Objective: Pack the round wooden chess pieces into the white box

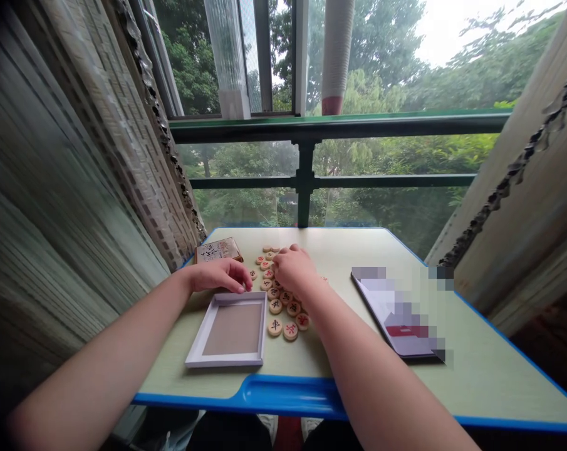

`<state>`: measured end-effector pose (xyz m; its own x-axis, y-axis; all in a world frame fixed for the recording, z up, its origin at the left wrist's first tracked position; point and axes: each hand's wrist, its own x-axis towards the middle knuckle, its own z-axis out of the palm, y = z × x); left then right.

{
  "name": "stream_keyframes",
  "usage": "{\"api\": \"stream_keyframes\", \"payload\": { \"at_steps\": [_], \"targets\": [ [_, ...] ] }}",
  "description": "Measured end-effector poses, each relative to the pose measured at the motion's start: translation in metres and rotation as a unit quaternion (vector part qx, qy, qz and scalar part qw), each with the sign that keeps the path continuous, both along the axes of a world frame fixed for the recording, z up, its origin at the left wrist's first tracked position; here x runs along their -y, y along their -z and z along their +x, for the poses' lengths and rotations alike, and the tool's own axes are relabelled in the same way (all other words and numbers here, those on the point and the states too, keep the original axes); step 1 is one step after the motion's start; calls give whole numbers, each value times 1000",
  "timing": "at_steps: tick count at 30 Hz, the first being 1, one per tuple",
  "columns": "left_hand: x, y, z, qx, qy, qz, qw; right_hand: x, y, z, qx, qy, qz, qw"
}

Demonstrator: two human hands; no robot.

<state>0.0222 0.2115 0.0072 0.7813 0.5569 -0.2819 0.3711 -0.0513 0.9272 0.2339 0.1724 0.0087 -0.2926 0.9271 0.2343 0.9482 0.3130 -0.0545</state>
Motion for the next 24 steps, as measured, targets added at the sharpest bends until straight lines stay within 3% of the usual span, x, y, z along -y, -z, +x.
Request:
{"api": "stream_keyframes", "payload": {
  "at_steps": [8, 16, 24],
  "targets": [
    [2, -2, 0, 3, -1, 6, 1000, -2, 4, -1, 1, 31, 13, 999],
    [1, 2, 1, 25, -9, -11, 1000, -4, 4, 1, -72, 32, -40, 996],
    [0, 2, 0, 29, -7, -5, 1000, 7, 0, -4, -60, 8, 22, 998]
  ]
}}
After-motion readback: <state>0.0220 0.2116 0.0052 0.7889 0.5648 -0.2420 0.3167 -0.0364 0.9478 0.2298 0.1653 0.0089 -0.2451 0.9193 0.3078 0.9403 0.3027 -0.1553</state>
